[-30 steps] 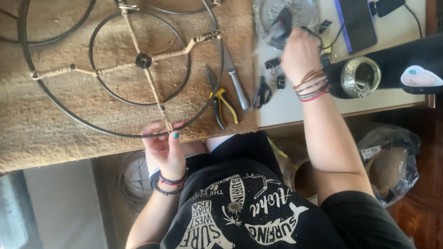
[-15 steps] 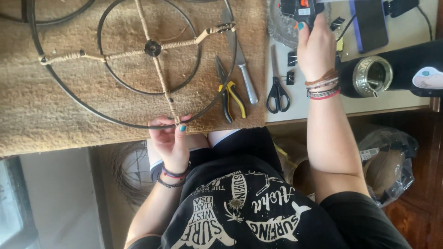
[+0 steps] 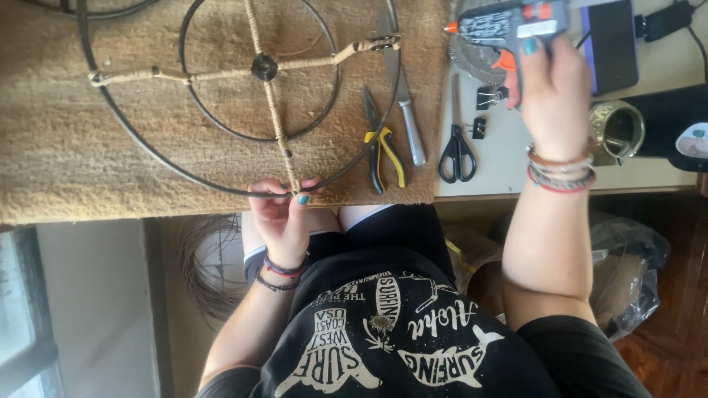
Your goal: Wrapping a metal lampshade frame with twine, securing it with hot glue, and trimming with scissors.
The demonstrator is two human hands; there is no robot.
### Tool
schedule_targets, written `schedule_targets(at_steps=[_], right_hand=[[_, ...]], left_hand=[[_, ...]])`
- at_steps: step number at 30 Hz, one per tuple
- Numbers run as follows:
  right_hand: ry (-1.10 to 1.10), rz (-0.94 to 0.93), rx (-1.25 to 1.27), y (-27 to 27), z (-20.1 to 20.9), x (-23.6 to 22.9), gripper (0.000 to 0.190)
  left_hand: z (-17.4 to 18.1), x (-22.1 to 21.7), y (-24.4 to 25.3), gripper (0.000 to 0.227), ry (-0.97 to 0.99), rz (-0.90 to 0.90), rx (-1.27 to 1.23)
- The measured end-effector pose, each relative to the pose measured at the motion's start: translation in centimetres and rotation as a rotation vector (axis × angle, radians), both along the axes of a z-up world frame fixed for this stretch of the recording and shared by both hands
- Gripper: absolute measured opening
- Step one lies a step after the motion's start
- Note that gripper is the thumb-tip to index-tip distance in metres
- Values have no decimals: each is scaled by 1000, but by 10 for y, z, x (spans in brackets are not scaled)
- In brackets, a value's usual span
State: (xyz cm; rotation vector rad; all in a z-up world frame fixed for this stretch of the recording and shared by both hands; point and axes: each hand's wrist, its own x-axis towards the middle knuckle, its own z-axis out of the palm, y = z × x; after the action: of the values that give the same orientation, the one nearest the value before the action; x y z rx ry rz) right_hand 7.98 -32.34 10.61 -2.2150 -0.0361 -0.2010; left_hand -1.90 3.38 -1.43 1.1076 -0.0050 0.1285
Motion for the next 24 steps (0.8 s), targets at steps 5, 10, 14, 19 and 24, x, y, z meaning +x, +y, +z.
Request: schedule_targets(at_steps=[5,10,14,19,24], right_hand=[[22,152,170,27,37,-22,18],[123,194,140,74,54,-39,15],[182,374,164,126,36,-34,23],[86,536,241,180,9,-26,11],[19,586,63,201,10,-25,28]], left_hand=[[-5,1,-1,33,-19,15,-49],[-14,0,-4,32,-3,38,-129],[-20,1,-5,32,-30,-23,-186],[-26,9,-11,29,-102,33,-113],[-31,10,-7,28,-110,28,-65]])
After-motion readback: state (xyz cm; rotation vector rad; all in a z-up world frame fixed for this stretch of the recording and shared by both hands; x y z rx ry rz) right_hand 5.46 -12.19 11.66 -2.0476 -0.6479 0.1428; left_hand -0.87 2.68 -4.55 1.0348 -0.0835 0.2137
